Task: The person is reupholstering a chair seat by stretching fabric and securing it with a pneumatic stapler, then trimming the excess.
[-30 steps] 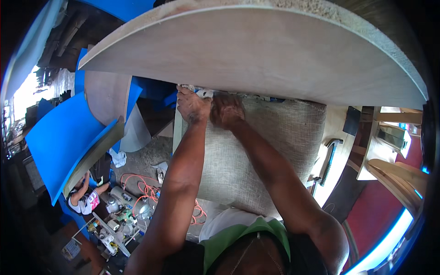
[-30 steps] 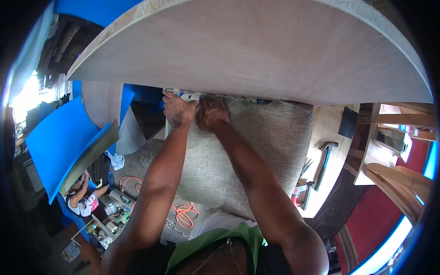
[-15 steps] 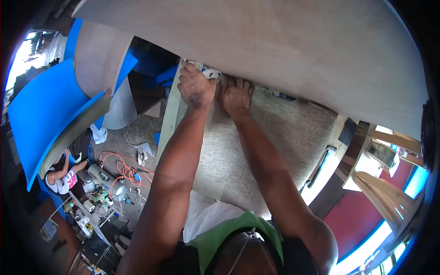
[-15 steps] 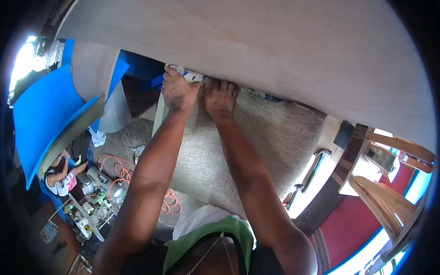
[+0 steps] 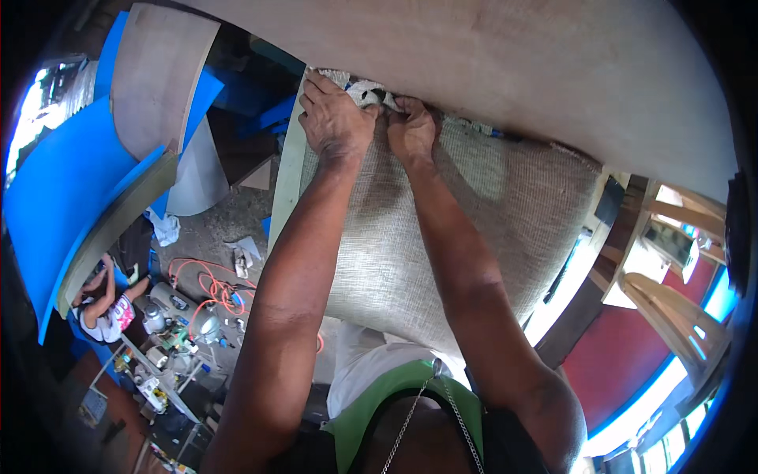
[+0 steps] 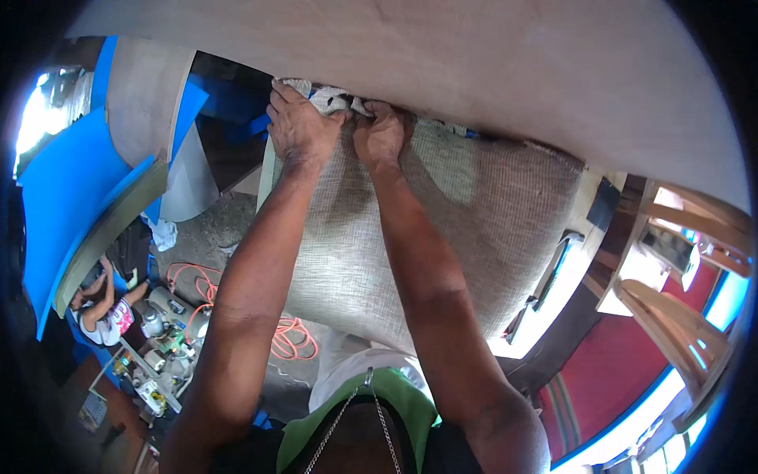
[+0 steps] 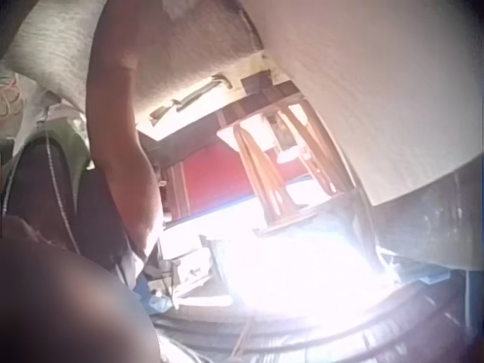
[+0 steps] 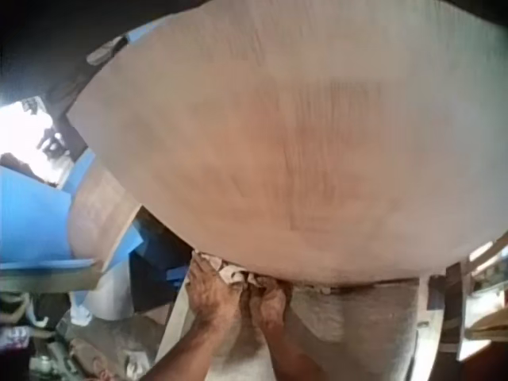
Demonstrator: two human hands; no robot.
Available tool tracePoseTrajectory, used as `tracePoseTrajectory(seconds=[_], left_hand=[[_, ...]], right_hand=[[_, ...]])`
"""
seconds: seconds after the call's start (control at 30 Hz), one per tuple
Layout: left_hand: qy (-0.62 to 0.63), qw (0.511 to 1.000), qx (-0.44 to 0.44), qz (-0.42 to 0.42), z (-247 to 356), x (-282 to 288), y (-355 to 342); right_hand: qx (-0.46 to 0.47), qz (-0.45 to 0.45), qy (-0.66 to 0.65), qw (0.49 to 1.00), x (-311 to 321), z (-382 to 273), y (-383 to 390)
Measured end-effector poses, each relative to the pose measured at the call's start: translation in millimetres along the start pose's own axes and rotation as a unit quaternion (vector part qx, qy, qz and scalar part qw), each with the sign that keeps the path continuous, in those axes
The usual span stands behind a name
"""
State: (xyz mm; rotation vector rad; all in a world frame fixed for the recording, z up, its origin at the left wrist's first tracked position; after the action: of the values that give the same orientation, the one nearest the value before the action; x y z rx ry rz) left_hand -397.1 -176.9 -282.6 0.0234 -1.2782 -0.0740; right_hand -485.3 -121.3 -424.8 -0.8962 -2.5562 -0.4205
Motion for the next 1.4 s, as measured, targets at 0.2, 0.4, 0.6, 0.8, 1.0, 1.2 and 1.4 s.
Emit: tracePoseTrajectory(seconds=[0.2,0.4,0.6,0.8,1.0,1.2,1.4], left_hand=[[0.02,0.983,-0.158,0.088,-21,14,43],[0.02,0.995,0.07,-0.066,1,11,15],[-0.042,0.995,0.086,-0.031,-4,4,14],[-0.071,0.996,0.035,0.04,-7,-3,14],[-0.087,0.986,0.138,-0.028,20,-4,11],[-0.115,0.985,0.129,-0.002,16,-11,10],[-0.118,0.987,0.098,0.043,7,-12,8]], right_hand=[[-0.022,0.023,0.132,0.991,-3,-10,-6],[-0.036,0.065,-0.08,0.994,8,-9,6],[0.129,0.022,-0.103,0.986,53,-12,51],[0.254,-0.124,0.279,0.918,63,-25,83],[0.254,-0.156,0.336,0.893,55,-28,65],[0.227,-0.204,0.322,0.896,50,-29,63],[0.255,-0.166,0.311,0.9,49,-30,62]])
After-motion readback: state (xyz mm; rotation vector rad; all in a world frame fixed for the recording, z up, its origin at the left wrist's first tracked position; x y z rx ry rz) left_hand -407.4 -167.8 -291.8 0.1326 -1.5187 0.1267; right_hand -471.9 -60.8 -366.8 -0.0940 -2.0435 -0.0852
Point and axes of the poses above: each hand's wrist, its own y-axis away from the middle knuckle, its own x-axis out of the back of the hand, z = x × y, the point moved 1 cm from there along -y, towards the middle knuckle, and after that the axes turned 9 degrees about y, right-handed, at the moved point
